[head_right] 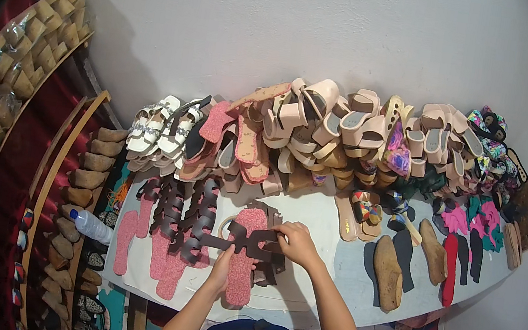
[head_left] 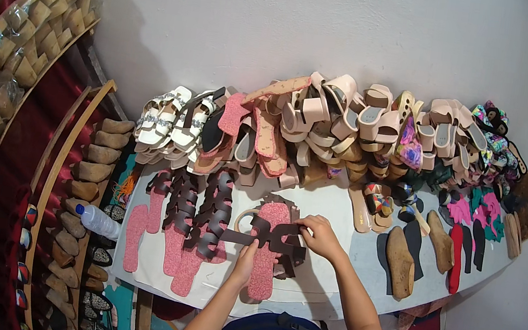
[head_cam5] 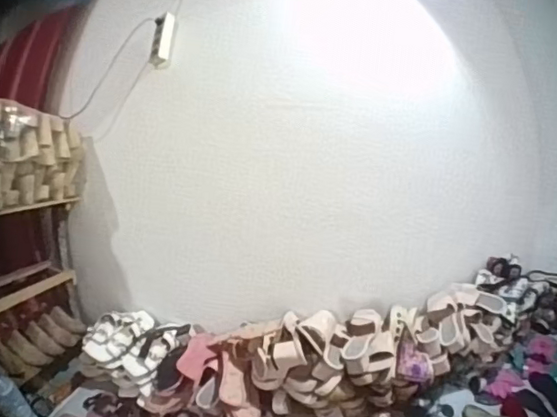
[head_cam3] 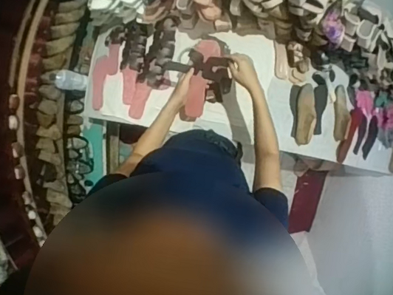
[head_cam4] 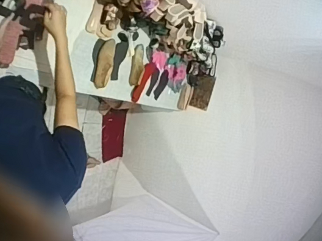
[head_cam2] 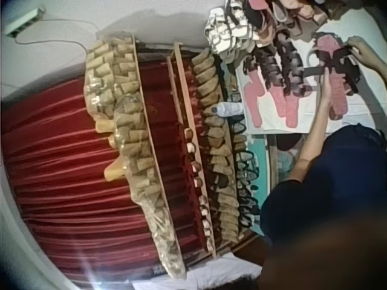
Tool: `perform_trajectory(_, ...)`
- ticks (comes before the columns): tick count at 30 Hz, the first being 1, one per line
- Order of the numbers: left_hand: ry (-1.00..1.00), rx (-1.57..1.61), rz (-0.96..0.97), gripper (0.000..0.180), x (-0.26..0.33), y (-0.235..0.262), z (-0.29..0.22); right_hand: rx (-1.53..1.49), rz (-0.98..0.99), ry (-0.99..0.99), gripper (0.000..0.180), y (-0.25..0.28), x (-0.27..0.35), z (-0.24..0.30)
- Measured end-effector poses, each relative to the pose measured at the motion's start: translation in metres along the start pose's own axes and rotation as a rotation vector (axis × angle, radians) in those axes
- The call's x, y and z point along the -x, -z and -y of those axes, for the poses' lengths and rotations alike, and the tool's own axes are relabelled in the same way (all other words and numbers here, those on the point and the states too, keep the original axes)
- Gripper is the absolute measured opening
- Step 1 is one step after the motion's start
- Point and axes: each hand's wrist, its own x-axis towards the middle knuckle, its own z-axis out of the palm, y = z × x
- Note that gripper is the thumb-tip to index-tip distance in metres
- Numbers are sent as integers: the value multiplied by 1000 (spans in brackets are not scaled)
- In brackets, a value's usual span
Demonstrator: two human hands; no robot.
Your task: Assembling shoe uppers onto pink insoles at a workbench in a shoe manufacturing facility.
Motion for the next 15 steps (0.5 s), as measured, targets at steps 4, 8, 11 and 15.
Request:
perform_trajectory(4,42,12,-7,44,1,-3,3,92,-15,4,16,-2,1,-2)
perform_trajectory(8,58,-67,15,47,2,-4,4,58,-49,-39,18,-7,1,0)
perform_trajectory(11,58,-53,-9,46,3,-8,3,-92,12,-202,21,-12,1,6)
perform_trajectory(15,8,-62,-20,45,3,-12,7,-352,-69,-361,26,-23,7,14)
